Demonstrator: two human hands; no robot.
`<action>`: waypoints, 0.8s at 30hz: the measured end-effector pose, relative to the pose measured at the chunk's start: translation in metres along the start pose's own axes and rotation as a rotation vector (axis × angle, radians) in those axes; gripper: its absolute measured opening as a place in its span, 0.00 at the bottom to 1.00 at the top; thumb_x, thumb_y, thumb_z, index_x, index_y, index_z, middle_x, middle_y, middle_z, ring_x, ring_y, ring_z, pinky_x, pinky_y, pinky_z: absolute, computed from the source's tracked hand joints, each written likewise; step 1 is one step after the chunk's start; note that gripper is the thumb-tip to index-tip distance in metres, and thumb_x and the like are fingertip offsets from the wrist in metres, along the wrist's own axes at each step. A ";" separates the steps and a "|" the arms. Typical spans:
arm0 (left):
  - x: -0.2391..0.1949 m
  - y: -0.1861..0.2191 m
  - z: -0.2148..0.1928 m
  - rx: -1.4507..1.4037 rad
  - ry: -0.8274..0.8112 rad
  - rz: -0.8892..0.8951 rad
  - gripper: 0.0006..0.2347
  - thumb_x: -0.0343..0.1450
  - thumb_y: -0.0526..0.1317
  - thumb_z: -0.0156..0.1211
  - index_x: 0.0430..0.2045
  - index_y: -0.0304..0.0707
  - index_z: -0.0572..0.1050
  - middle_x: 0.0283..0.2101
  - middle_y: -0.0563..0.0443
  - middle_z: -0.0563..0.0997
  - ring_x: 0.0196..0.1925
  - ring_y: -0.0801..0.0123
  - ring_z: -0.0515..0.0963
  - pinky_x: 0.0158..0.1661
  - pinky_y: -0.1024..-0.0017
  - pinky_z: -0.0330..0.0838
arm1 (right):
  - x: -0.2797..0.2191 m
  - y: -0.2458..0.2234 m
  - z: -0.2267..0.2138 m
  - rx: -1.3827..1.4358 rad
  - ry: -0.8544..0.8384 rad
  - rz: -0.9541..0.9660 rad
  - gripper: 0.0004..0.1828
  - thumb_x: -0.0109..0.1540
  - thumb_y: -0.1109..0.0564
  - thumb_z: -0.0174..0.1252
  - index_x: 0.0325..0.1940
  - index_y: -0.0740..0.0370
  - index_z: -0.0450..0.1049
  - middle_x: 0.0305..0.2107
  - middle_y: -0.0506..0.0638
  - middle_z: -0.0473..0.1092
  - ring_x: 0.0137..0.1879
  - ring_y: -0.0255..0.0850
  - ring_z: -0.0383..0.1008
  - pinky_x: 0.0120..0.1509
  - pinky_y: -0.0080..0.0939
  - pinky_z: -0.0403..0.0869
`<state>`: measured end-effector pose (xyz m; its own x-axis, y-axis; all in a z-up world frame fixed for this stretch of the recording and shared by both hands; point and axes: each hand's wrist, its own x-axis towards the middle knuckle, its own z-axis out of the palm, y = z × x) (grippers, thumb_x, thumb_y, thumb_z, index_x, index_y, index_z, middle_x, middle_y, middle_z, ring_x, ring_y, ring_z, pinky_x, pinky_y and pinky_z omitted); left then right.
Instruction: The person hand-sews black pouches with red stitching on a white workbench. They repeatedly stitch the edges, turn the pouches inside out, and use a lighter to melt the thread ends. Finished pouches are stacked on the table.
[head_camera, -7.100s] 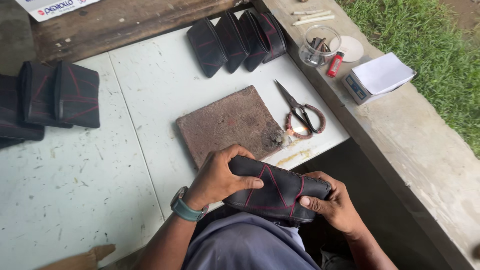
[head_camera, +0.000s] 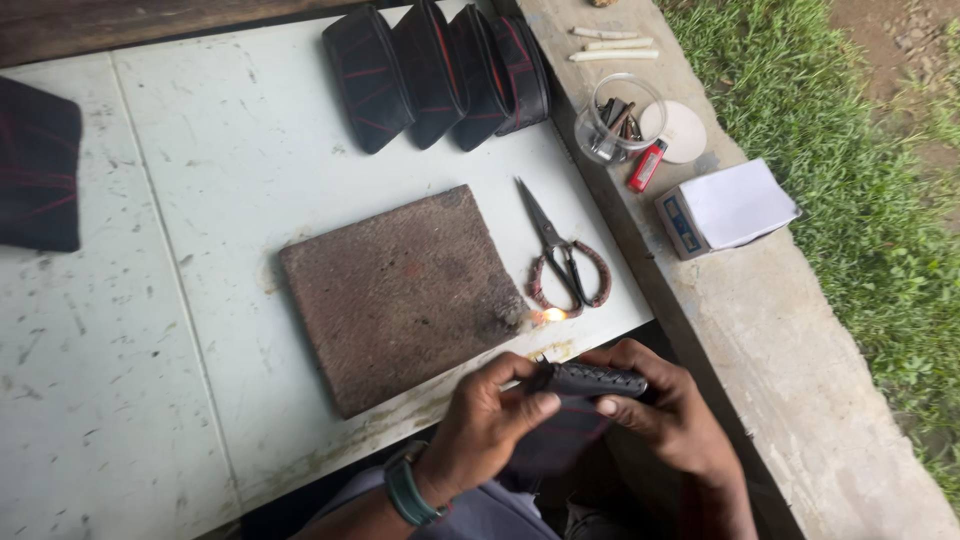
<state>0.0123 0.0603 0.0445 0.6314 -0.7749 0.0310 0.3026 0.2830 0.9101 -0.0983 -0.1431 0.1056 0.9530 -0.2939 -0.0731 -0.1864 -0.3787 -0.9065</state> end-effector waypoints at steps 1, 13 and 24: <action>-0.006 0.017 -0.005 0.012 -0.002 -0.052 0.08 0.73 0.39 0.62 0.41 0.34 0.77 0.30 0.51 0.80 0.31 0.77 0.75 0.34 0.74 0.70 | -0.009 -0.008 0.015 0.020 0.057 -0.070 0.22 0.56 0.58 0.69 0.54 0.65 0.79 0.39 0.50 0.74 0.43 0.37 0.76 0.46 0.35 0.75; -0.031 0.119 -0.017 -0.132 0.128 0.291 0.13 0.78 0.45 0.55 0.38 0.31 0.80 0.39 0.47 0.85 0.44 0.71 0.83 0.53 0.67 0.76 | -0.010 -0.094 0.075 -0.148 0.330 -0.501 0.17 0.58 0.60 0.69 0.51 0.62 0.78 0.37 0.49 0.71 0.42 0.37 0.75 0.46 0.33 0.74; -0.025 0.171 -0.061 0.233 0.361 0.258 0.16 0.77 0.48 0.48 0.50 0.36 0.74 0.53 0.45 0.80 0.59 0.65 0.77 0.58 0.67 0.72 | 0.000 -0.113 0.090 -0.347 0.413 -0.619 0.27 0.47 0.70 0.64 0.51 0.57 0.80 0.37 0.52 0.68 0.40 0.40 0.72 0.43 0.37 0.73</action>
<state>0.0918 0.1624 0.1743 0.8839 -0.4394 0.1601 -0.0379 0.2741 0.9610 -0.0554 -0.0211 0.1706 0.7556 -0.2159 0.6185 0.2170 -0.8083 -0.5473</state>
